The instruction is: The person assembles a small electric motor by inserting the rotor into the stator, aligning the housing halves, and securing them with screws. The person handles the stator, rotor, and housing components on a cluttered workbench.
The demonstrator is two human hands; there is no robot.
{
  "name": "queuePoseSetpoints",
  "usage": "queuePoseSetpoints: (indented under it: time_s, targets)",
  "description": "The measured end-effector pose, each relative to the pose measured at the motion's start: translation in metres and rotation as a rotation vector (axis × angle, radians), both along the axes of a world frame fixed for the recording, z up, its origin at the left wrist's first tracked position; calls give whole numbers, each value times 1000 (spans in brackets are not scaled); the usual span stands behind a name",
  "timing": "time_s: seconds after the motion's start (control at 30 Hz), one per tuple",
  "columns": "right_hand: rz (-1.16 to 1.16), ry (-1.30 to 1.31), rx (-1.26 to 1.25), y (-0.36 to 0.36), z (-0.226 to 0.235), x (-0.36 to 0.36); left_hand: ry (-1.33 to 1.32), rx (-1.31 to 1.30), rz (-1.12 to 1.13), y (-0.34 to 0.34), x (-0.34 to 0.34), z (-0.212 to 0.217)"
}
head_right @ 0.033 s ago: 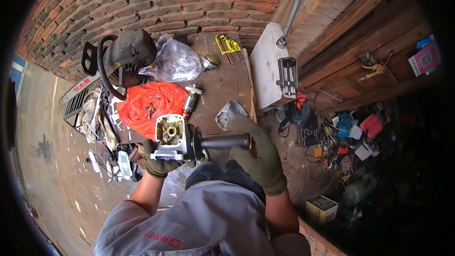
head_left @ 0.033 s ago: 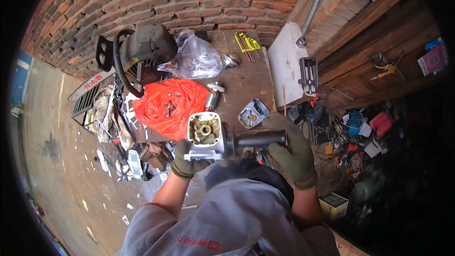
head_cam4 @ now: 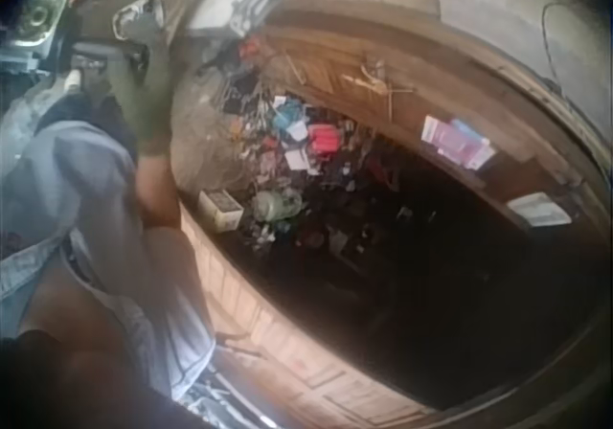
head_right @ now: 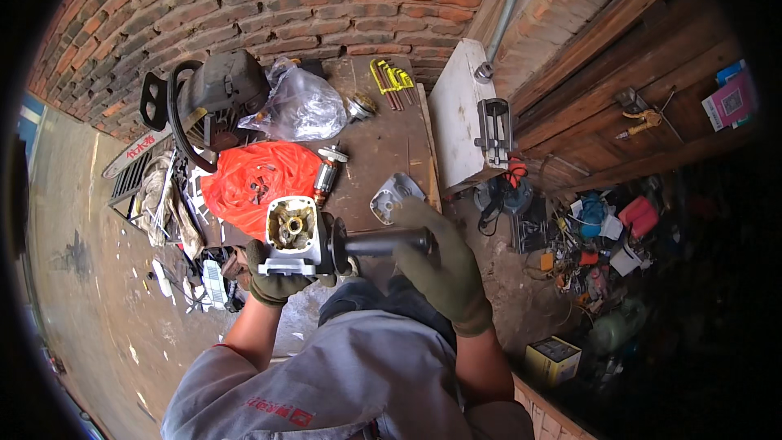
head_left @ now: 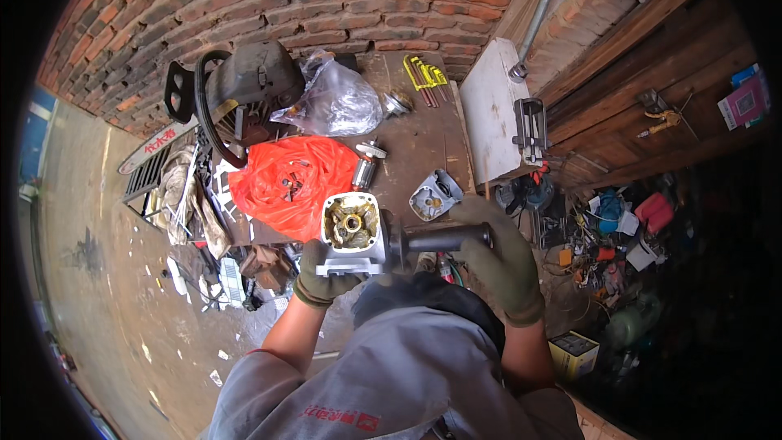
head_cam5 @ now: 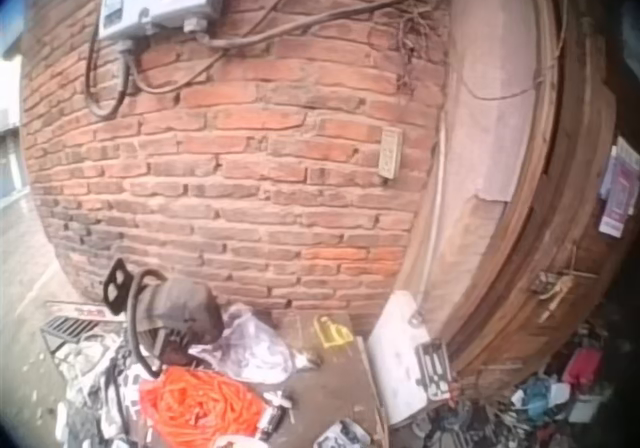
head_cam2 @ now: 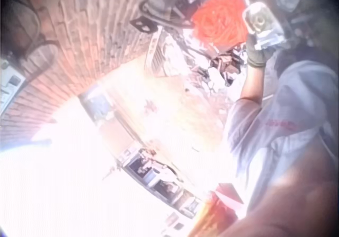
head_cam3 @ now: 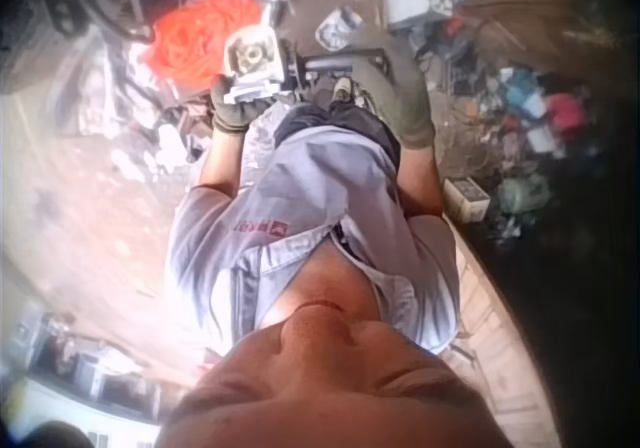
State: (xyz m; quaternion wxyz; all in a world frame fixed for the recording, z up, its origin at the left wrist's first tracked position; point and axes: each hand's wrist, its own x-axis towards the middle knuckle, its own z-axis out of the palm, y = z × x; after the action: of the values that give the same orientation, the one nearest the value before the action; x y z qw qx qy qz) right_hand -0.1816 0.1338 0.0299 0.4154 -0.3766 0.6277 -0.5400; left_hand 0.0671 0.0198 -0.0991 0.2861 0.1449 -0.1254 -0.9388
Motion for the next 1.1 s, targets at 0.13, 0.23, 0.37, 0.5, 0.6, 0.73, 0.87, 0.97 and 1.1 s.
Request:
queuePoseSetpoints:
  time_s: [0.13,0.23,0.37,0.5,0.6,0.73,0.87,0.97,1.1]
  targets:
    - [-81,-109,304,-2,15,0,-10,0,11,2,-3,11]
    - [-6,69,-157,4,-5,-4,-27,-27,6,5,-5,14]
    - [32,6,52,-1,1,-15,1,-11,19,7,-8,17]
    - [21,-8,9,0,5,-14,-83,3,10,7,-10,18]
    - [94,-46,-28,3,-2,-25,-70,-53,30,8,-11,13]
    - [-4,-80,249,-2,18,-23,4,-66,64,13,-20,22]
    - [85,-51,-52,6,2,-33,84,69,102,16,-23,19]
    - [71,-128,115,3,8,-39,2,-4,94,20,-25,16]
    - [70,-5,-93,-2,6,-42,-42,-14,114,27,-30,22]
